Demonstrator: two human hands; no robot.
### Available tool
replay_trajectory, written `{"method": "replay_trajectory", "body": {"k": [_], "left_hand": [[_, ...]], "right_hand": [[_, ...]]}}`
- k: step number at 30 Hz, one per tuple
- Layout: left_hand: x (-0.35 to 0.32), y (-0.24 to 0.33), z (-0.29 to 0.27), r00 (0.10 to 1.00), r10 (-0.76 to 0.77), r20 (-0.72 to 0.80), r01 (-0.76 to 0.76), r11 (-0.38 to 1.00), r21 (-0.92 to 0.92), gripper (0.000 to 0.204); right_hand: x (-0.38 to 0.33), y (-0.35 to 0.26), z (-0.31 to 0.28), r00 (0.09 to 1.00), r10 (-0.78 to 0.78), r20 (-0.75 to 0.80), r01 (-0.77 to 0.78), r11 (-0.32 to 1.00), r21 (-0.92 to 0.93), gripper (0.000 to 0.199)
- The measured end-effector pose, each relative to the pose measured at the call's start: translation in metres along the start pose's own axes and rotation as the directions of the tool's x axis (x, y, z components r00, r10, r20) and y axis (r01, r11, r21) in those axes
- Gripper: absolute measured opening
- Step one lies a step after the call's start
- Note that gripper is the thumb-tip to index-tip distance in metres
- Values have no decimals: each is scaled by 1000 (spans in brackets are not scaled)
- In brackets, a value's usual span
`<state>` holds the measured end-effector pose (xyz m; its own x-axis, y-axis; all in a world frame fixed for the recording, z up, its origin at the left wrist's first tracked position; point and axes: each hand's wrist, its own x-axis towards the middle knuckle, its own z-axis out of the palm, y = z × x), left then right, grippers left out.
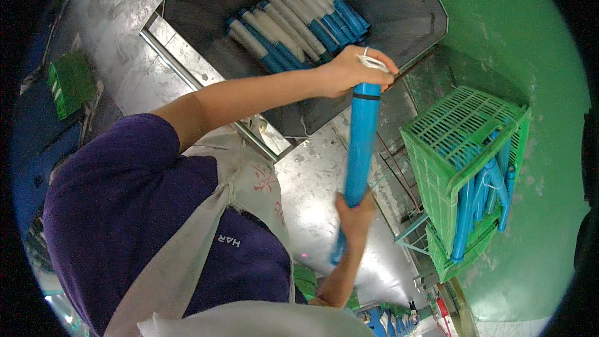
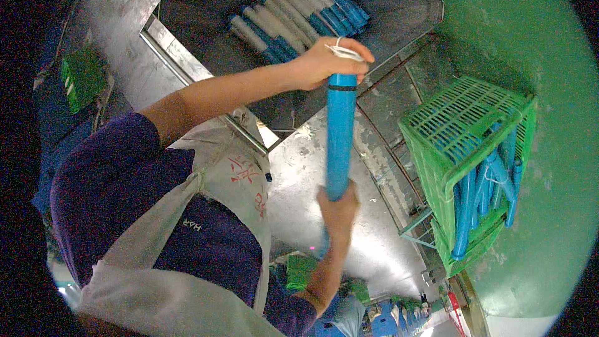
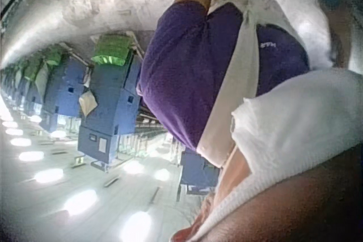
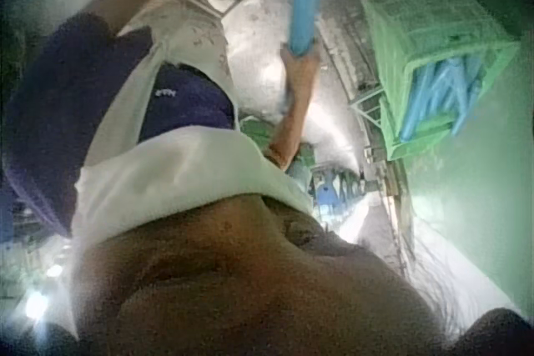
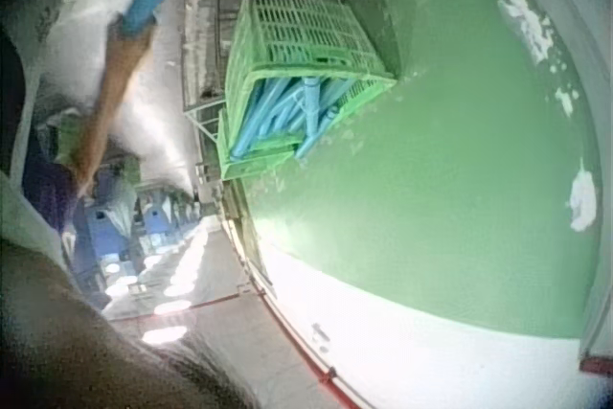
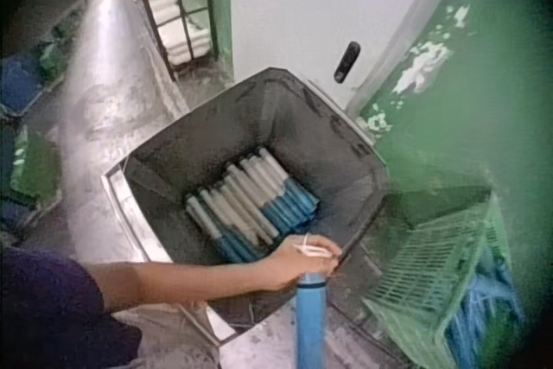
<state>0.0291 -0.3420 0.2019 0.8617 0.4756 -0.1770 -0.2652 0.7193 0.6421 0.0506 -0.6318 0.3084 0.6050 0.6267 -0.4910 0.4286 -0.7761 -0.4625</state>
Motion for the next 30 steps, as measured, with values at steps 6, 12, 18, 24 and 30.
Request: {"method": "replay_trajectory", "body": {"k": [6, 12, 18, 24, 30], "left_hand": [[93, -23, -180, 961, 44, -274, 252, 272, 929, 30], [54, -127, -361, 632, -701, -331, -384, -654, 652, 46], [-5, -220, -460, 821, -569, 44, -477, -641, 601, 41], [-17, -200, -475, 792, -610, 20, -389, -479, 787, 50], [77, -52, -375, 969, -245, -36, 22, -58, 998, 53]], "right_hand": [[28, 39, -206, 832, -59, -552, -461, 480, -746, 61], [83, 52, -286, 642, -476, -601, -481, 360, -799, 47], [74, 40, -116, 628, -553, -548, -343, 435, -833, 24], [50, 25, -16, 823, -190, -536, 55, 965, -257, 43], [51, 8, 55, 807, 57, -588, -17, 997, 74, 19]]}}
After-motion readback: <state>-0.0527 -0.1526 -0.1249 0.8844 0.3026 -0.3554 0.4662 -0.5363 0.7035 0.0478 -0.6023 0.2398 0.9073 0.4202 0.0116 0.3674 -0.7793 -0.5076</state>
